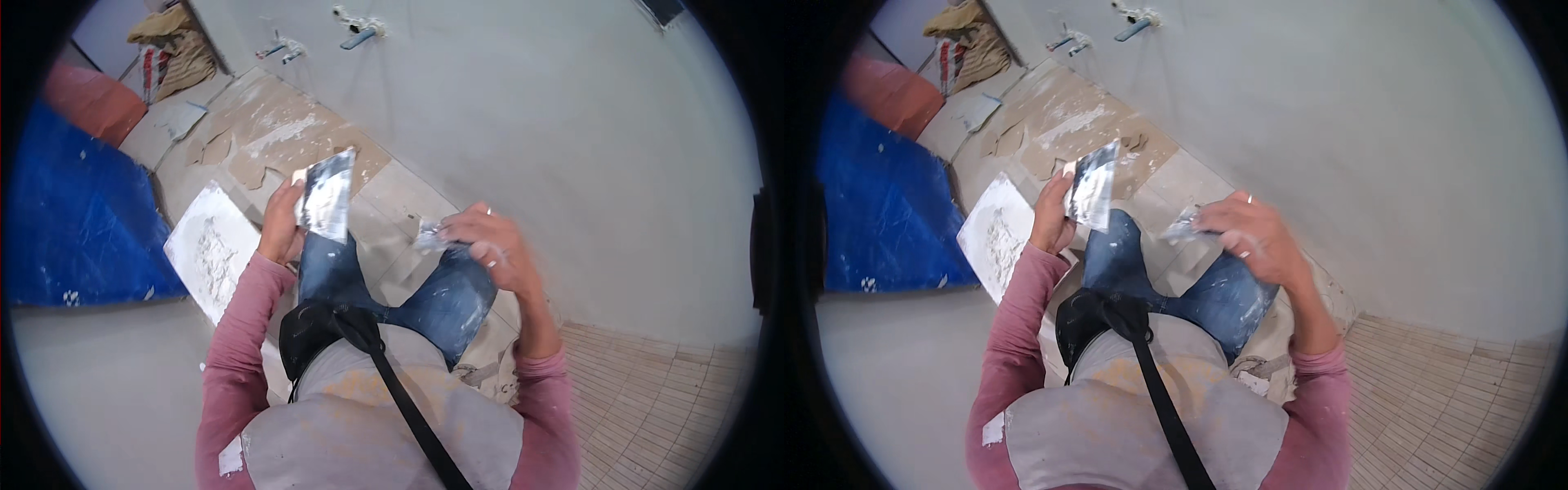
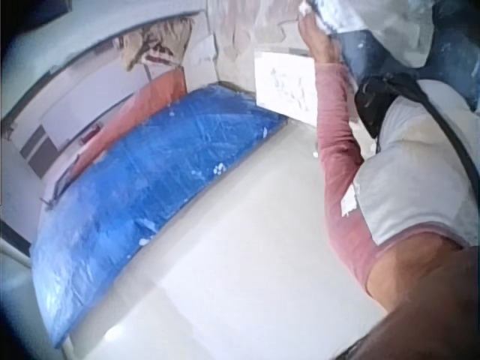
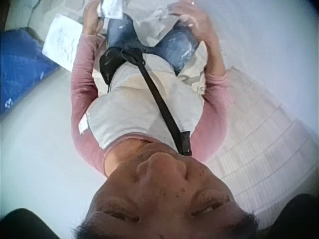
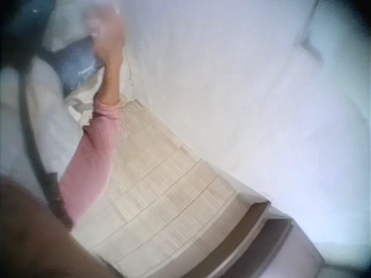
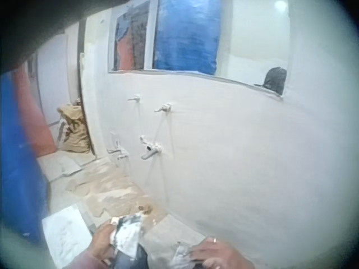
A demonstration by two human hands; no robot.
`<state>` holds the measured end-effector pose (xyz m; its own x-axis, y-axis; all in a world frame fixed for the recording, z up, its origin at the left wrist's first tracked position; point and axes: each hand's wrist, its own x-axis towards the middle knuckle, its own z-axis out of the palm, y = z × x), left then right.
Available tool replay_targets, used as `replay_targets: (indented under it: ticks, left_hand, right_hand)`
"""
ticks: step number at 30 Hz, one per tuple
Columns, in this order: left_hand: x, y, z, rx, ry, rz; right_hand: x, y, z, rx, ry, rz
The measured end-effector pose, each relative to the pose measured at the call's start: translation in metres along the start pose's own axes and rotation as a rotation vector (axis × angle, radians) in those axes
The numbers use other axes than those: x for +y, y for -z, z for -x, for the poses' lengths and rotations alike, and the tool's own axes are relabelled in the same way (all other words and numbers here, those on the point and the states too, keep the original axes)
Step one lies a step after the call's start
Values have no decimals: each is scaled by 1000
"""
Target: The person applies plaster to a bathroom wall using putty knives, repeatedly transferring and scraping the compound between the blades before spreading and smoothing it over various sections of the wall.
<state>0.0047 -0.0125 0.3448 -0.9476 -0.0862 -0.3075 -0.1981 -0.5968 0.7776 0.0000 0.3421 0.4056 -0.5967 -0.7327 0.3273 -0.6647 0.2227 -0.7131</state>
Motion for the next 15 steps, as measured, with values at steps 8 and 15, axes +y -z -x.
replay_targets:
  ticks: [8, 15]
  left_hand:
    - [-146, 129, -90, 176, 153, -258]
    - [-228, 167, -125, 249, 166, -358]
  right_hand:
    - [133, -115, 55, 899, -464, -1684]
    - [188, -148, 30, 1014, -700, -1471]
